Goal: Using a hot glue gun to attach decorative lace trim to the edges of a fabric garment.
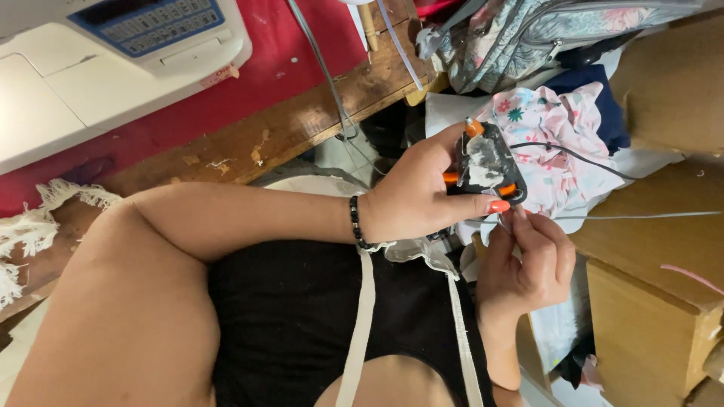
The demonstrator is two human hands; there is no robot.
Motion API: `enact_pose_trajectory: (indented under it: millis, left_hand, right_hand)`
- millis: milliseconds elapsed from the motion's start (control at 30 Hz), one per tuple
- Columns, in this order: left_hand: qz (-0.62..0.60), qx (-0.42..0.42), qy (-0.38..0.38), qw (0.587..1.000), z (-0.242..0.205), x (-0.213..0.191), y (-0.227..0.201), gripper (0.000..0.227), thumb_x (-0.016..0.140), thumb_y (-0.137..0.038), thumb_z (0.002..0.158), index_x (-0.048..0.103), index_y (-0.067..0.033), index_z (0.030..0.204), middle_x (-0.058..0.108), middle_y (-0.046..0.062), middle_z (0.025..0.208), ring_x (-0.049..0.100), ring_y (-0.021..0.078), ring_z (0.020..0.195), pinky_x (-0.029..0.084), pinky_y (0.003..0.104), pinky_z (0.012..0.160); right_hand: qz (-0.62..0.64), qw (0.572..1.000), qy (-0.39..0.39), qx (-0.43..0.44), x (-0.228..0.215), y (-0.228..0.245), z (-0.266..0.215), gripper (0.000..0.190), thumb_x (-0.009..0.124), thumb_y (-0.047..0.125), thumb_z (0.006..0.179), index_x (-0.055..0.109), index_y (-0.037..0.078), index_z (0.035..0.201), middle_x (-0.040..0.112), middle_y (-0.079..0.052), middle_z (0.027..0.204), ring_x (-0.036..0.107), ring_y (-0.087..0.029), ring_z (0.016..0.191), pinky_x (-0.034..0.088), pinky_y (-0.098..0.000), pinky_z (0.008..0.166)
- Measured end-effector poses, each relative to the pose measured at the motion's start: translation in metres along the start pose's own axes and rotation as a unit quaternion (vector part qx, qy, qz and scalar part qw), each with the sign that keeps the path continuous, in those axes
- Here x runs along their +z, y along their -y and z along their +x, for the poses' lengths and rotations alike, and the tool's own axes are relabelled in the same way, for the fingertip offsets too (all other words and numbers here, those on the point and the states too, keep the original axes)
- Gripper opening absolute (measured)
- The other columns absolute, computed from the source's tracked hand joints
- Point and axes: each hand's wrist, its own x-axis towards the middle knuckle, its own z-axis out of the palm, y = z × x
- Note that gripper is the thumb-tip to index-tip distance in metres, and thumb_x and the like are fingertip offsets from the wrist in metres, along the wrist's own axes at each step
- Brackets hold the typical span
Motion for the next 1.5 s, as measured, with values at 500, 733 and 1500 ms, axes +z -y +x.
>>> enact_pose_trajectory:
  millis: [500, 733, 1500]
  left_hand:
    - [0.048, 0.008, -0.001, 0.999, -0.003, 0.001, -0.003, 0.045, 0.085, -0.026, 0.079, 0.058, -0.011, 0.112, 0.073, 0.0, 0.096, 0.069, 0.0108, 0.087, 0.055, 0.027, 0.08]
    - [-0.002, 0.008, 0.02, 1.0, -0.002, -0.003, 0.0, 0.044, 0.085, -0.03, 0.08, 0.059, -0.0126, 0.11, 0.069, -0.003, 0.094, 0.063, 0.0078, 0.085, 0.054, 0.026, 0.079]
    - [-0.175, -0.059, 0.061, 0.981, -0.006, 0.003, 0.001, 0.046, 0.085, -0.024, 0.081, 0.059, -0.009, 0.117, 0.074, 0.005, 0.11, 0.071, 0.0134, 0.102, 0.06, 0.028, 0.093]
  right_hand:
    - [0.083, 0.991, 0.092, 0.051, -0.014, 0.0, 0.01, 0.012, 0.072, -0.001, 0.104, 0.062, -0.004, 0.098, 0.07, -0.024, 0.1, 0.066, -0.037, 0.092, 0.051, -0.0442, 0.086]
    - [0.192, 0.973, 0.101, 0.085, -0.008, -0.023, 0.011, 0.019, 0.074, 0.007, 0.101, 0.06, -0.002, 0.093, 0.068, -0.025, 0.096, 0.065, -0.033, 0.087, 0.048, -0.0404, 0.081]
    - [0.008, 0.998, 0.044, 0.034, -0.02, 0.0, -0.009, 0.009, 0.081, -0.002, 0.103, 0.072, 0.0, 0.105, 0.074, -0.018, 0.103, 0.07, -0.033, 0.092, 0.055, -0.0422, 0.085]
